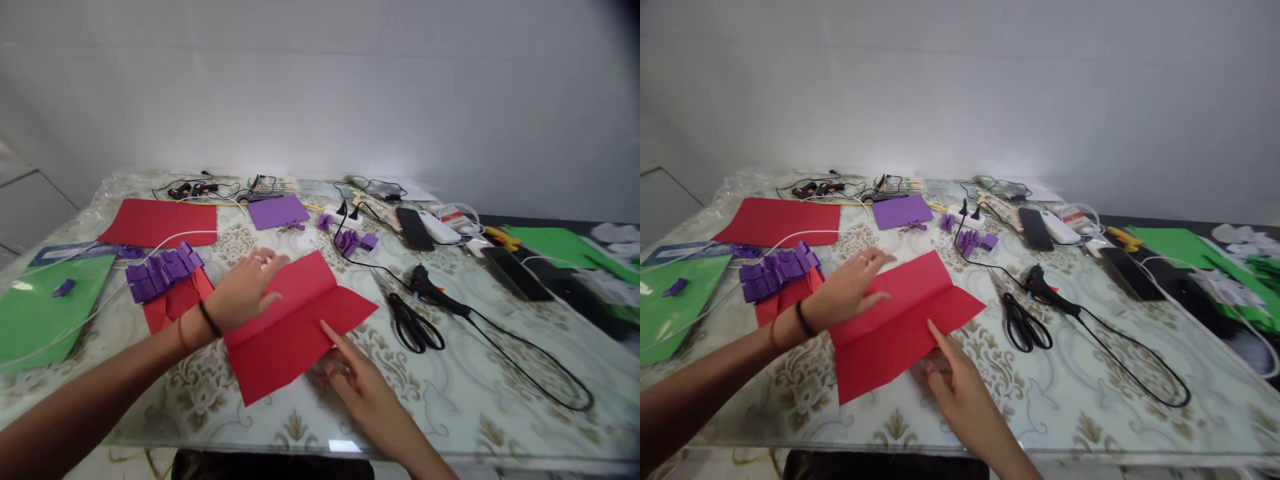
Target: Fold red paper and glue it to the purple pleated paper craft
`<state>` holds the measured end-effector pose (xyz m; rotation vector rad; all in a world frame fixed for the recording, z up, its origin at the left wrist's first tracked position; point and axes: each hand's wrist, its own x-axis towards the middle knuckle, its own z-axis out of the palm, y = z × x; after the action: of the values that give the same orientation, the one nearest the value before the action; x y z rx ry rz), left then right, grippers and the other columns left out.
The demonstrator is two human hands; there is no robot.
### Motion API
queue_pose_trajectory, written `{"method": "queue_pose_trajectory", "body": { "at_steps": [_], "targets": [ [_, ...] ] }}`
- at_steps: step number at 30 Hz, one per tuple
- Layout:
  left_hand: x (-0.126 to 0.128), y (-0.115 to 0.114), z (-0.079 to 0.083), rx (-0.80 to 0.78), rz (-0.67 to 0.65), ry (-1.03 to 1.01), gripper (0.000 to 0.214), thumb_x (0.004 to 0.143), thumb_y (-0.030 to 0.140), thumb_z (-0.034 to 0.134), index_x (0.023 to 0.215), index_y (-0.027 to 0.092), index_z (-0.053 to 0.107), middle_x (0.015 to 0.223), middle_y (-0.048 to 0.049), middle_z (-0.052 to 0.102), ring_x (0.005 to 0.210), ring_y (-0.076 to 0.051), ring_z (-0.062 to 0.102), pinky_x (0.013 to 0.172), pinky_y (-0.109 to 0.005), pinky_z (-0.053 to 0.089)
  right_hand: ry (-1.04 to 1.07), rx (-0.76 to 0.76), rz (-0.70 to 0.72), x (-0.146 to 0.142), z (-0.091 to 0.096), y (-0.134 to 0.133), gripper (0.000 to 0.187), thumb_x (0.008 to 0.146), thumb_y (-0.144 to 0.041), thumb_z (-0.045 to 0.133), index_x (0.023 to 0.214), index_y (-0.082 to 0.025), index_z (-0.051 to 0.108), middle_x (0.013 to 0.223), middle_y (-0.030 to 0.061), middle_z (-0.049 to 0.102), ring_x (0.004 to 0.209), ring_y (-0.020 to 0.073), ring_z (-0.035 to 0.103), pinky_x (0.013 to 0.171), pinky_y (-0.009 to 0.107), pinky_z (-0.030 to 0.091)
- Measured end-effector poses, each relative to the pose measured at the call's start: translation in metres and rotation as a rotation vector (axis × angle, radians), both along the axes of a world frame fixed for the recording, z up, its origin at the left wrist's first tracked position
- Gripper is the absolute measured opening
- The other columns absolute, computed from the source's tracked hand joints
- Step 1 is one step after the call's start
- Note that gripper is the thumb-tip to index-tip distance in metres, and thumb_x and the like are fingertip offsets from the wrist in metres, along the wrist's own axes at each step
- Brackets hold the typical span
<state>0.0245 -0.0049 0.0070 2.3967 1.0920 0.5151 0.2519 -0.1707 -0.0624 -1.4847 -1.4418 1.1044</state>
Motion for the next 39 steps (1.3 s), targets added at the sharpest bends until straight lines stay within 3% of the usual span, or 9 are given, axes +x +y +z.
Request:
{"method": "queue_pose_trajectory", "body": {
  "at_steps": [4,7,12,16,20,25,29,34,39],
  "targets": [
    [-0.012,-0.068,-0.006,0.038,-0.32,0.228,0.083,0.091,0.067,0.072,0.153,0.016,0.053,0.152,-0.0214,0.06,0.141,-0.042,0.056,0.118,-0.061,0.043,-0.026,-0.031,-0.031,-0.017,-0.012,-0.021,0.069,0.104,-0.044,0.052,0.167,-0.022,0.036,0.122,0.0163,0.074,0.099,0.0266,0.076,0.088,0.046,0.066],
    [-0.031,-0.092,-0.027,0.033,-0.318,0.32,0.104,0.081,0.068,0.082,0.162,0.016,0.043,0.167,-0.0246,0.043,0.152,-0.048,0.043,0.121,-0.067,0.039,-0.097,-0.005,0.022,-0.029,-0.01,-0.032,0.067,0.103,-0.037,0.053,0.167,-0.023,0.037,0.112,0.0124,0.076,0.093,0.0251,0.076,0.085,0.043,0.066],
    [-0.06,-0.09,-0.048,0.032,-0.344,0.305,0.075,0.096,0.036,0.074,0.164,0.027,0.042,0.171,-0.0125,0.039,0.16,-0.039,0.033,0.128,-0.063,0.033,-0.393,0.175,0.164,-0.005,0.008,-0.034,0.048,0.1,-0.024,0.061,0.148,-0.029,0.064,0.095,0.0074,0.076,0.074,0.0218,0.072,0.071,0.037,0.064],
    [-0.069,-0.089,-0.045,0.006,-0.38,0.287,0.06,0.106,0.038,0.06,0.163,0.03,0.043,0.168,-0.0063,0.046,0.16,-0.033,0.036,0.129,-0.055,0.038,-0.722,0.506,0.173,0.032,0.023,-0.018,0.038,0.096,-0.024,0.068,0.133,-0.031,0.075,0.11,0.0132,0.071,0.098,0.0314,0.069,0.084,0.052,0.062],
    [-0.07,-0.097,-0.046,0.026,-0.379,0.256,0.061,0.11,0.039,0.054,0.167,0.029,0.035,0.172,-0.0063,0.04,0.161,-0.029,0.034,0.13,-0.05,0.037,-0.798,0.609,0.232,0.053,0.025,-0.004,0.021,0.101,-0.028,0.066,0.115,-0.032,0.081,0.142,0.0132,0.065,0.129,0.0374,0.061,0.098,0.058,0.057],
    [-0.078,-0.106,-0.049,-0.006,-0.378,0.296,0.067,0.108,0.037,0.057,0.169,0.026,0.031,0.174,-0.0069,0.034,0.161,-0.029,0.033,0.129,-0.049,0.038,-0.637,0.522,0.445,0.063,0.011,0.001,0.025,0.108,-0.026,0.057,0.11,-0.03,0.082,0.119,0.0032,0.081,0.111,0.0215,0.076,0.094,0.036,0.063],
    [-0.088,-0.107,-0.034,-0.092,-0.4,0.263,0.049,0.11,0.034,0.052,0.158,0.024,0.051,0.166,-0.0053,0.049,0.154,-0.026,0.047,0.122,-0.041,0.048,-0.584,0.429,0.429,0.065,0.003,0.001,0.026,0.109,-0.027,0.054,0.107,-0.025,0.08,0.112,0.0033,0.083,0.108,0.0208,0.078,0.093,0.034,0.064],
    [-0.092,-0.099,-0.021,-0.203,-0.116,0.109,0.033,0.112,0.032,0.045,0.124,0.026,0.075,0.129,-0.0002,0.079,0.115,-0.019,0.076,0.098,-0.03,0.062,-0.639,0.28,0.296,0.059,0.005,0.006,0.032,0.109,-0.036,0.05,0.096,-0.026,0.077,0.092,0.0023,0.083,0.083,0.0231,0.078,0.077,0.036,0.063],
    [-0.086,-0.093,-0.04,0.115,-0.004,0.085,0.026,0.106,0.021,0.052,0.122,0.022,0.072,0.108,-0.0032,0.081,0.083,-0.018,0.077,0.074,-0.031,0.062,-0.574,0.158,0.268,0.049,0.011,0.023,0.026,0.107,-0.034,0.052,0.097,-0.026,0.074,0.093,0.0027,0.08,0.084,0.0216,0.075,0.076,0.034,0.059]
  ]
}}
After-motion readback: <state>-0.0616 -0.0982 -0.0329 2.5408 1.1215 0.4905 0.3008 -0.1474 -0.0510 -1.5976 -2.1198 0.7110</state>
